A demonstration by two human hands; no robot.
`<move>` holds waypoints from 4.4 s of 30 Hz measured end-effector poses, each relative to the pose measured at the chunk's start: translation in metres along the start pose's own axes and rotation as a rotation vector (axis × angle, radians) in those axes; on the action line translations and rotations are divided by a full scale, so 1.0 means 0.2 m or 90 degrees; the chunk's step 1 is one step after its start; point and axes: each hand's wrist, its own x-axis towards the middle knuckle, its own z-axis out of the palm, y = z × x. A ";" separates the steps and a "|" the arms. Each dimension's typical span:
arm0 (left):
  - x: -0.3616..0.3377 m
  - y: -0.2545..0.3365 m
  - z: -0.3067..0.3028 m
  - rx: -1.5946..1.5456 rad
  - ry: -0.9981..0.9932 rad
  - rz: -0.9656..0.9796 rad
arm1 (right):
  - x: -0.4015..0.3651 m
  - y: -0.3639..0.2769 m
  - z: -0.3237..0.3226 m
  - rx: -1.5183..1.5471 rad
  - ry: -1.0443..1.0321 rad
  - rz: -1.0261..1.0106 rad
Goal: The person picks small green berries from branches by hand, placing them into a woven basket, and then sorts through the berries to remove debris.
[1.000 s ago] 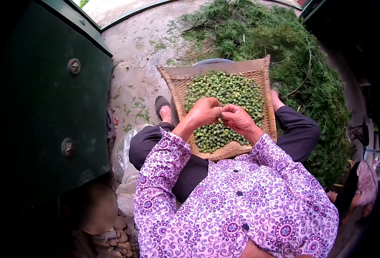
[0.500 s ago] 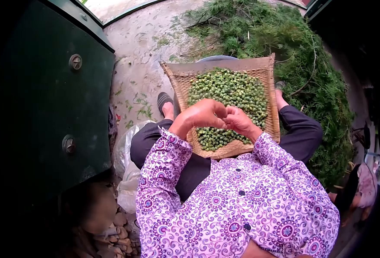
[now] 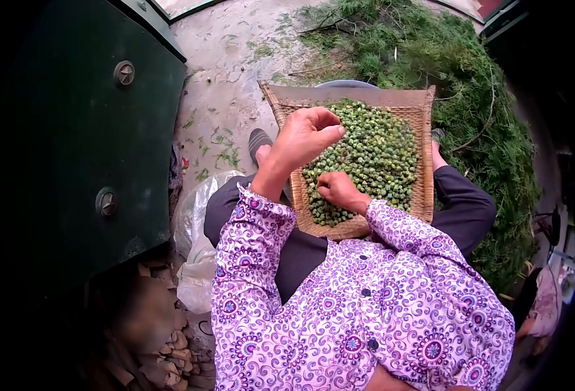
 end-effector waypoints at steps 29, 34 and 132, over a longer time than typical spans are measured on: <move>0.00 0.12 -0.11 -0.320 0.222 0.082 | 0.43 -0.09 -0.21 0.012 0.030 0.108; 0.01 0.15 -0.12 -0.329 0.229 0.076 | 0.53 0.02 -0.02 -0.202 0.017 0.044; 0.02 0.02 -0.01 -0.147 0.062 0.050 | 0.13 0.06 -0.31 -0.398 0.022 -0.089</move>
